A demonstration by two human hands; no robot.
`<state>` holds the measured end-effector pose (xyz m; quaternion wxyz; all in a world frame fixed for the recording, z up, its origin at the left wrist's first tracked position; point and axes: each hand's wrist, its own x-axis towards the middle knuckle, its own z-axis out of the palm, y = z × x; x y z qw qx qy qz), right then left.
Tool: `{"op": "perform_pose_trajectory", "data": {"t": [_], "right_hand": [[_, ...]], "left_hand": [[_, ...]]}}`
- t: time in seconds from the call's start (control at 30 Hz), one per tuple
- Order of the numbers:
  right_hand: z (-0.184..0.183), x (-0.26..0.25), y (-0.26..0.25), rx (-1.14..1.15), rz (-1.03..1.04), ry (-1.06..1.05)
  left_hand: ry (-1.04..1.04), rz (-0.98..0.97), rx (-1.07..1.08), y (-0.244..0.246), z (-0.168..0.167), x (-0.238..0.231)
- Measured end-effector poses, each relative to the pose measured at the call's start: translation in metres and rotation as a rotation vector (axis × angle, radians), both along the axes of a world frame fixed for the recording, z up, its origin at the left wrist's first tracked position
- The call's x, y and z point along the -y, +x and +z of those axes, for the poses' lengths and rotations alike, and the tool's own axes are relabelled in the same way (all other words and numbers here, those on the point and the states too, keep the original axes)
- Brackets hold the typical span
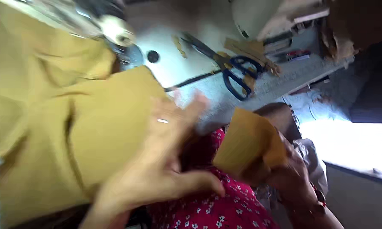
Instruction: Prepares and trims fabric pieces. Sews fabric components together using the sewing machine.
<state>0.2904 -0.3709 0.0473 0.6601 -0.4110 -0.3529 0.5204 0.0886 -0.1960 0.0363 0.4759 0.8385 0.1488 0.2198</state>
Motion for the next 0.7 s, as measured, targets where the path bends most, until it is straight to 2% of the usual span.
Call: {"op": "perform_pose_trajectory", "data": {"t": [0.03, 0.1, 0.2, 0.27, 0.3, 0.4, 0.47, 0.53, 0.57, 0.63, 0.7], "right_hand": [[0.010, -0.013, -0.006, -0.043, 0.073, 0.094], [0.026, -0.035, -0.015, -0.103, 0.084, 0.182], [0.039, -0.050, -0.020, -0.012, -0.150, 0.170], [0.038, -0.054, -0.022, 0.007, -0.326, 0.155], [0.038, -0.055, -0.023, -0.072, -0.363, 0.158], [0.022, -0.045, -0.019, -0.244, -0.259, 0.170], [0.004, -0.035, -0.021, -0.214, -0.226, 0.081], [-0.013, -0.027, -0.020, -0.166, -0.239, 0.006], [-0.023, -0.026, -0.016, -0.049, -0.258, 0.015], [-0.035, -0.032, -0.003, 0.332, -0.261, 0.129], [-0.029, -0.044, 0.002, 0.674, -0.175, 0.221]], "left_hand": [[-0.163, -0.109, 0.082, 0.010, 0.005, 0.010], [-0.422, -0.252, 0.232, 0.021, 0.000, 0.021], [-0.670, -0.263, 0.329, 0.008, -0.012, 0.033], [-0.749, -0.134, 0.382, -0.011, -0.021, 0.043], [-0.797, -0.025, 0.418, -0.021, -0.024, 0.048], [-0.928, 0.373, 0.612, -0.040, -0.020, 0.050], [-0.875, 0.509, 0.709, -0.043, -0.015, 0.037], [-0.678, 0.545, 0.637, -0.044, -0.008, 0.023], [-0.566, 0.521, 0.560, -0.043, -0.004, 0.018], [-0.354, 0.425, 0.416, -0.038, 0.006, 0.012], [-0.243, 0.264, 0.364, -0.029, 0.020, 0.011]]}}
